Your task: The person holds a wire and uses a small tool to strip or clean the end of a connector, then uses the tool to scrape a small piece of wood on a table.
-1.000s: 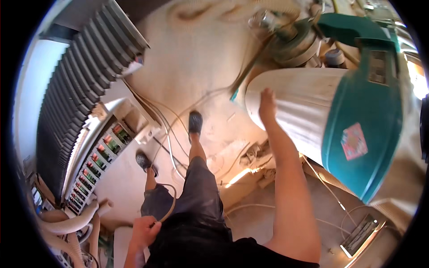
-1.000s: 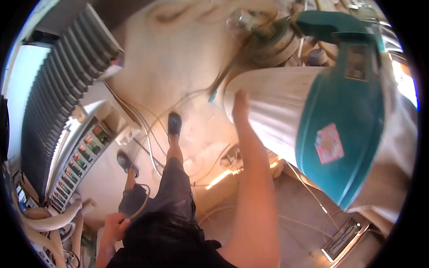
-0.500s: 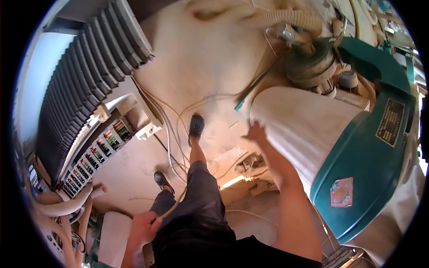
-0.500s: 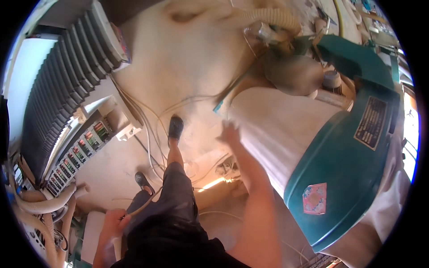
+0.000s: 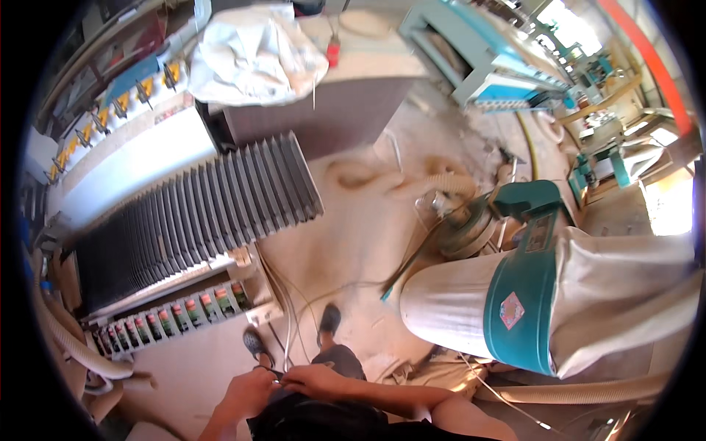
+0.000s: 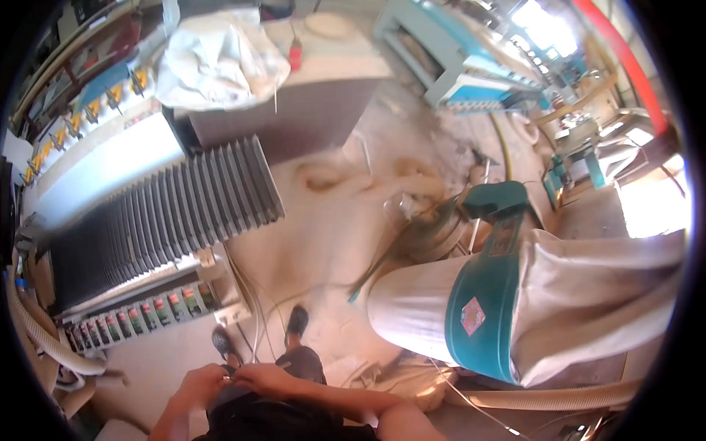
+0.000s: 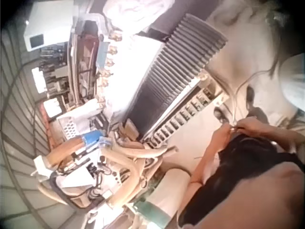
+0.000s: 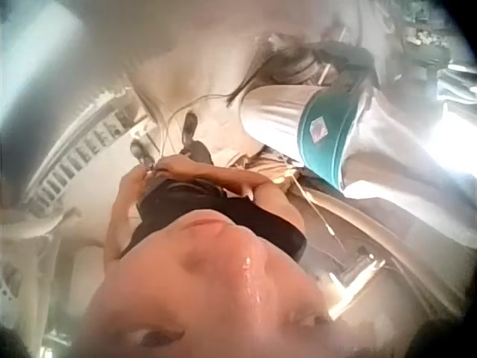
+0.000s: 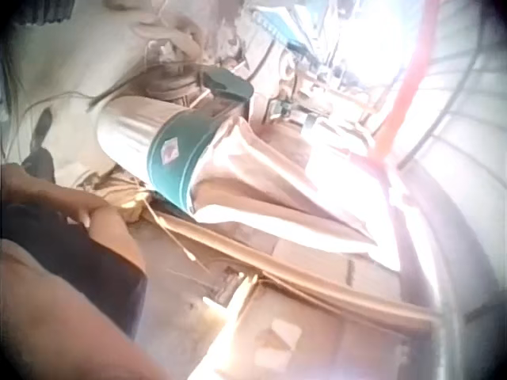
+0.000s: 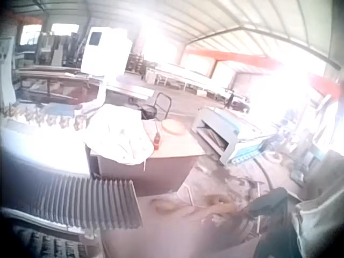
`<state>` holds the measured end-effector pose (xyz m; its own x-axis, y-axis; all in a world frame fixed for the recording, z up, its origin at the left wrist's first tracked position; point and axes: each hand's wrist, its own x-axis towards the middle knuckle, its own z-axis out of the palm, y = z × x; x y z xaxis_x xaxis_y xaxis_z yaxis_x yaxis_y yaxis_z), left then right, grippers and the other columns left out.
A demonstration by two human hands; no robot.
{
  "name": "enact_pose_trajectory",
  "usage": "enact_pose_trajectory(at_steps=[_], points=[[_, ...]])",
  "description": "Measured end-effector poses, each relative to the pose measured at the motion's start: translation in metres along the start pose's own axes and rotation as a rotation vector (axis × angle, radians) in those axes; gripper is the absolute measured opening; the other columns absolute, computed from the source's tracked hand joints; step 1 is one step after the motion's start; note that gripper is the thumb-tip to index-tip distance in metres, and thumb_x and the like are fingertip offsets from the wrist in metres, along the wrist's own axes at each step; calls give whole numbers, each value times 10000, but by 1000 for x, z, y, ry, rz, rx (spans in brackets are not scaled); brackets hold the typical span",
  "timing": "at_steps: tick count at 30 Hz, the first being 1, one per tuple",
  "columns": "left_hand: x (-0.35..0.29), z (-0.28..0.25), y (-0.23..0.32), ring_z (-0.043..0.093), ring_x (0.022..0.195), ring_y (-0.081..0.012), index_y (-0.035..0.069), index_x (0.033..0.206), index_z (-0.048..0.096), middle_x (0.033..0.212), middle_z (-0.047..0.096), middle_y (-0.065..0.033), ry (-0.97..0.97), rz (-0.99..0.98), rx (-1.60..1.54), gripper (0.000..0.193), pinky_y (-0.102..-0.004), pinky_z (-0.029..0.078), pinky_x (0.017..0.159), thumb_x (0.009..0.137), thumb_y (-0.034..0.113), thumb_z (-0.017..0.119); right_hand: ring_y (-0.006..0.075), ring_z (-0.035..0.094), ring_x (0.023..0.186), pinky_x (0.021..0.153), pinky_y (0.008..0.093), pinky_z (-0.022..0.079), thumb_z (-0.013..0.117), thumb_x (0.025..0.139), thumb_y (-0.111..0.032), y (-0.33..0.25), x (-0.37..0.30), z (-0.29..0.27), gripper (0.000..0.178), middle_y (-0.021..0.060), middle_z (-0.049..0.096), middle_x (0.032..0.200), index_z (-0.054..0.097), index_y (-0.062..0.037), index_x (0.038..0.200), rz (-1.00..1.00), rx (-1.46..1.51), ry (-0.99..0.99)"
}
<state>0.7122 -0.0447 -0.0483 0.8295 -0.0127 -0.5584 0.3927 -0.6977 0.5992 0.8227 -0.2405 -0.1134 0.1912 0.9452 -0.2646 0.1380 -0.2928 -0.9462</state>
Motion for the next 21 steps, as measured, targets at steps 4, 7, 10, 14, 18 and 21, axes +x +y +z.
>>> enact_pose_trajectory(at_steps=[4, 7, 10, 14, 18, 21], points=[[-48, -13, -59, 642, 972, -367, 106, 1013, 659, 980, 684, -141, -91, 52, -21, 248, -457, 513, 832, 967, 326, 554, 322, 659, 864, 676, 427, 521, 603, 941, -229, -61, 20, 52, 180, 106, 645, 917, 633, -84, 1043, 0, -374, 89], [-79, -36, -92, 654, 933, -346, 85, 1030, 664, 977, 685, -150, -167, 75, -128, 298, -432, 508, 820, 991, 339, 512, 280, 659, 813, 616, 398, 517, 620, 889, -203, -99, 34, 81, 188, 77, 622, 857, 606, -104, 1048, -215, -596, 224], [-100, -49, -119, 653, 909, -334, 61, 1034, 660, 963, 681, -161, -280, 46, -324, 325, -409, 501, 814, 1004, 336, 491, 262, 660, 789, 611, 366, 522, 627, 849, -182, -136, 48, 104, 252, 68, 613, 843, 590, -109, 1087, -246, -742, 233], [-111, -54, -136, 641, 900, -338, 45, 1034, 652, 929, 675, -167, -241, 175, -473, 328, -394, 492, 817, 1016, 317, 471, 278, 663, 782, 610, 384, 518, 630, 849, -189, -150, 62, 108, 224, 74, 621, 846, 597, -105, 1054, -297, -782, 230], [-105, -58, -131, 631, 884, -331, 37, 1020, 645, 902, 663, -164, -135, 274, -281, 325, -386, 488, 809, 1016, 311, 471, 313, 662, 786, 638, 430, 511, 630, 889, -227, -144, 70, 102, 170, 100, 633, 807, 606, -98, 996, -239, -667, 197], [-106, -53, -132, 629, 885, -337, 33, 1007, 636, 903, 658, -175, -110, 274, -349, 330, -387, 488, 809, 1016, 318, 469, 342, 659, 802, 671, 444, 508, 611, 932, -242, -153, 67, 101, 164, 127, 642, 803, 616, -86, 980, -161, -575, 180]])
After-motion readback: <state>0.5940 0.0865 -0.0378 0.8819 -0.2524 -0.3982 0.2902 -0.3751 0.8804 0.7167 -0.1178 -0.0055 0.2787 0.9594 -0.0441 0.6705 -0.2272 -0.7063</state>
